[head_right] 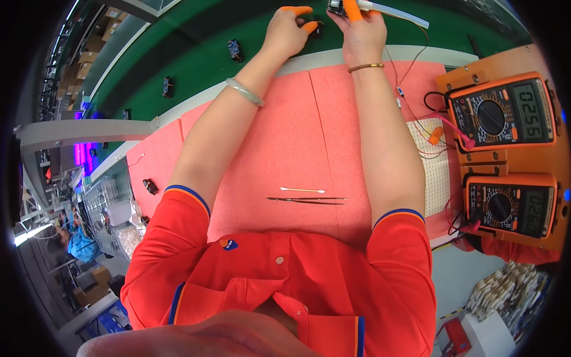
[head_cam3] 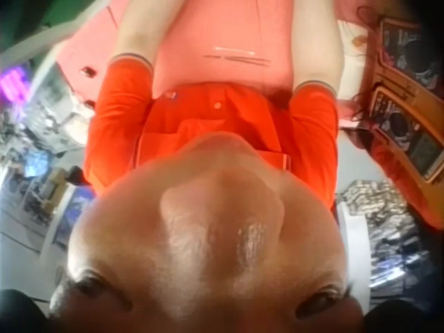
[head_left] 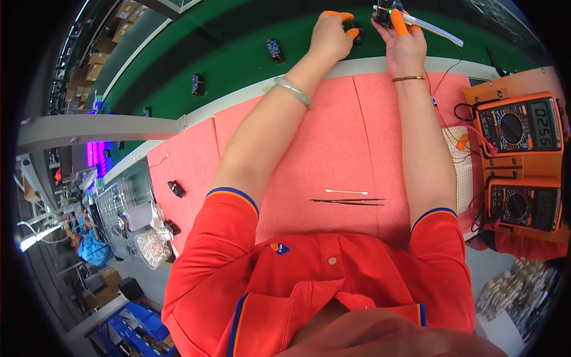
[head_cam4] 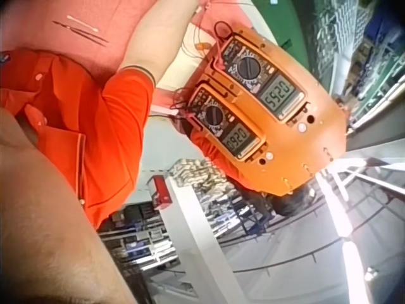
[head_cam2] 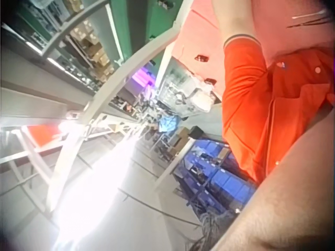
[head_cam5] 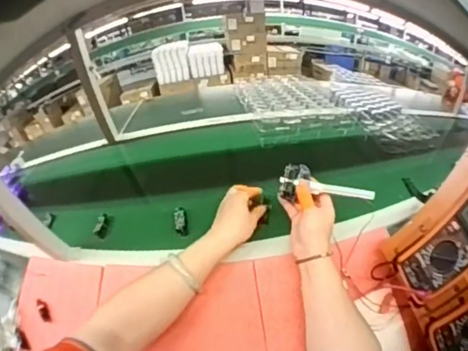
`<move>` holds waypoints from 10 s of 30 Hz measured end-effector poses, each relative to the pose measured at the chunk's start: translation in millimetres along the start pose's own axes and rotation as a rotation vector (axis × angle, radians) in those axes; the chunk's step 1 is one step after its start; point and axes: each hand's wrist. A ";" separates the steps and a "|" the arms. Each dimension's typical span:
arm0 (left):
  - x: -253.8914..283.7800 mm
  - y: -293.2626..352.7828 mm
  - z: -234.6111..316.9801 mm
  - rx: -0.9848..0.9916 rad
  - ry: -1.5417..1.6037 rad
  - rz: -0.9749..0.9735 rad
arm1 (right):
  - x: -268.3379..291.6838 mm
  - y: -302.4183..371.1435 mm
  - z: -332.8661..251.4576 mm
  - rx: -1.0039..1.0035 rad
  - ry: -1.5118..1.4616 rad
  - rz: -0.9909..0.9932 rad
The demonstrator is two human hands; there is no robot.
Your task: Test electrical properties of components using multimeter probes at an assembly station.
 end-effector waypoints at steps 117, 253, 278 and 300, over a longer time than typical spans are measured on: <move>69.7 67.7 -27.1 0.203 1.002 -0.120 | -44.0 53.3 12.9 -0.186 0.325 -0.240; 69.6 59.2 -19.7 0.099 0.855 0.050 | -36.4 43.1 13.0 -0.063 0.372 -0.322; 36.1 8.0 -30.0 0.097 0.036 0.054 | -14.5 23.2 13.3 -0.159 0.083 0.038; 109.2 55.5 -34.4 0.223 0.549 -0.044 | -21.7 39.2 15.0 -0.165 0.186 0.020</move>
Point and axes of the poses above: each hand's wrist, its own y-axis away from the middle knuckle, its own x-axis out of the back of the hand, z = x × y, and after that the axes turned 1 degree about -y, right-handed
